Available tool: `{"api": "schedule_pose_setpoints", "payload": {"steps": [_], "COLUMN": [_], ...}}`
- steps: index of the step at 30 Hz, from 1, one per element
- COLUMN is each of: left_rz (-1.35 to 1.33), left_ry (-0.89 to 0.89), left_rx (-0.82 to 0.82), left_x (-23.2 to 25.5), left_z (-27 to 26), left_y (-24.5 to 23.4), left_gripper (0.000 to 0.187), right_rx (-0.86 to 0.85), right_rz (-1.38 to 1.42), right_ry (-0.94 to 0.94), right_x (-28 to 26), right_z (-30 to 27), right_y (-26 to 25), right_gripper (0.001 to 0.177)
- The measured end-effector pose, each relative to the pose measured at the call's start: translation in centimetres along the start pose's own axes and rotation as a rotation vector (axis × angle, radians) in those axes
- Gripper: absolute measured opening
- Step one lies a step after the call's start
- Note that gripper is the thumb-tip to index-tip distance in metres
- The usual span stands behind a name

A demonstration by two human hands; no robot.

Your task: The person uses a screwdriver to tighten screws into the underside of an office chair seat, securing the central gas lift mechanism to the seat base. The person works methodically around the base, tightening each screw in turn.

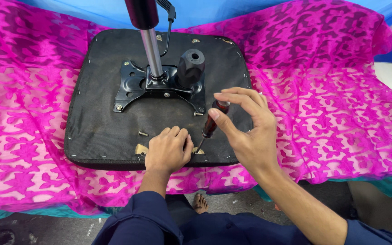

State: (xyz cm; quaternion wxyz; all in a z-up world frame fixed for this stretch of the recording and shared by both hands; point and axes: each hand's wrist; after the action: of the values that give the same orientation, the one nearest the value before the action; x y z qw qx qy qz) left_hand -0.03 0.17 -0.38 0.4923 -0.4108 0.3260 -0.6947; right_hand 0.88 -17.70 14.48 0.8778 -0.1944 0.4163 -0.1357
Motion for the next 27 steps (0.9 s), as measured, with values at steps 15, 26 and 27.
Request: {"api": "schedule_pose_setpoints", "payload": {"steps": [15, 26, 27], "left_rz": [-0.04, -0.035, -0.028], "left_ry": [0.037, -0.017, -0.016], "left_rx": [0.07, -0.057, -0.068], "left_x": [-0.3, -0.2, -0.2], "left_z": [0.0, 0.8, 0.8], "left_y": [0.2, -0.5, -0.5], "left_gripper": [0.019, 0.022, 0.022], "right_rx": [-0.051, -0.237, -0.247], "right_rz": [0.069, 0.22, 0.231], "right_ry": [-0.004, 0.231, 0.264], "right_x": [-0.3, -0.8, -0.9], "right_z": [0.8, 3.3, 3.3], "right_y": [1.4, 1.4, 1.4], "right_gripper": [0.014, 0.024, 0.025]}}
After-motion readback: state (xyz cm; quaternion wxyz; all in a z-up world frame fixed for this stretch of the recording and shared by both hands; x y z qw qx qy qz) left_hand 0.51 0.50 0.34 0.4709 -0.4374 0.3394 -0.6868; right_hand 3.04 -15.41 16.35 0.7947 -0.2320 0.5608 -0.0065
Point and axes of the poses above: each hand's wrist, its own z-axis towards the middle knuckle, its own y-axis out of the palm, x = y × z, and after that the axes turned 5 degrees about z, right-handed
